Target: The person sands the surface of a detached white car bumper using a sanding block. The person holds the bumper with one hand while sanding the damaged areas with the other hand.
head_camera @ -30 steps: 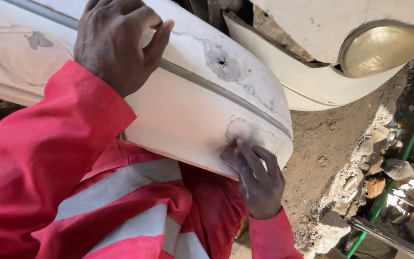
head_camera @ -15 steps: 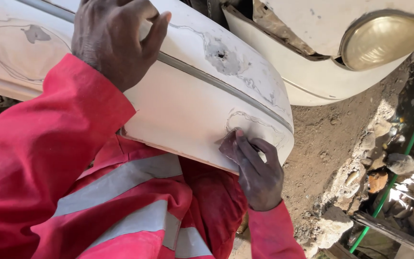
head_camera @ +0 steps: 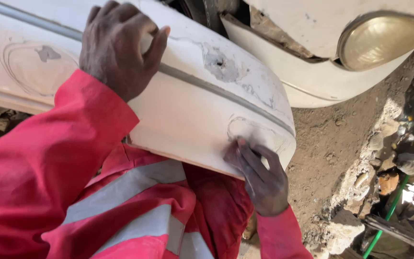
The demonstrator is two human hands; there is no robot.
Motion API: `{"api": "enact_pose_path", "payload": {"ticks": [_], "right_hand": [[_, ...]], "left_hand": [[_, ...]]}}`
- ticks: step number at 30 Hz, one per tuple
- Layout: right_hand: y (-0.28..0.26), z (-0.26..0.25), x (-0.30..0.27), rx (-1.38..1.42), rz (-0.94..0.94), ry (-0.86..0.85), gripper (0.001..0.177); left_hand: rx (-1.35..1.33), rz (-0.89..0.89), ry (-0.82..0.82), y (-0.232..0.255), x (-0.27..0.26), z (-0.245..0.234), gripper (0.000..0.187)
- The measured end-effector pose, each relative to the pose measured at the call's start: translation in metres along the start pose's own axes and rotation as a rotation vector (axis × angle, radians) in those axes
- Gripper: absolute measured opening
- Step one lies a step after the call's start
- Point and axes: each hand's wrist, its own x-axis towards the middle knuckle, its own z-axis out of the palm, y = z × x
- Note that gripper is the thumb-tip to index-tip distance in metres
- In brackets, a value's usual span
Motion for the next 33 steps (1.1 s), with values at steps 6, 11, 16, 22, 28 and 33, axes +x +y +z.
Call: {"api": "enact_pose_path", "payload": {"ticks": [6, 11, 16, 22, 28, 33], "right_hand": [[0.003, 0.01, -0.009, 0.01, 0.024, 0.042, 0.02], [-0.002, 0.01, 0.009, 0.036, 0.003, 0.01, 0.023], [0.002, -0.001, -0.012, 0.059, 0.011, -0.014, 0.025], [-0.009, 0.017, 0.019, 0.047, 0.026, 0.068, 0.018], [0.001, 0.002, -0.012, 0.015, 0.043, 0.027, 0.025], [-0.008, 0.012, 0.0, 0.02, 0.069, 0.068, 0.02]], "left_hand": [[-0.034, 0.003, 0.024, 0.001, 0.001, 0.007, 0.038], [-0.038, 0.012, 0.016, 0.002, -0.002, 0.003, 0.036], [0.004, -0.018, -0.005, 0.002, 0.002, 0.005, 0.038], [-0.049, -0.022, 0.027, 0.004, 0.001, 0.006, 0.039], [-0.078, -0.026, 0.035, 0.006, 0.004, 0.002, 0.038], [-0.063, -0.027, 0.028, 0.006, 0.003, 0.006, 0.039]]}}
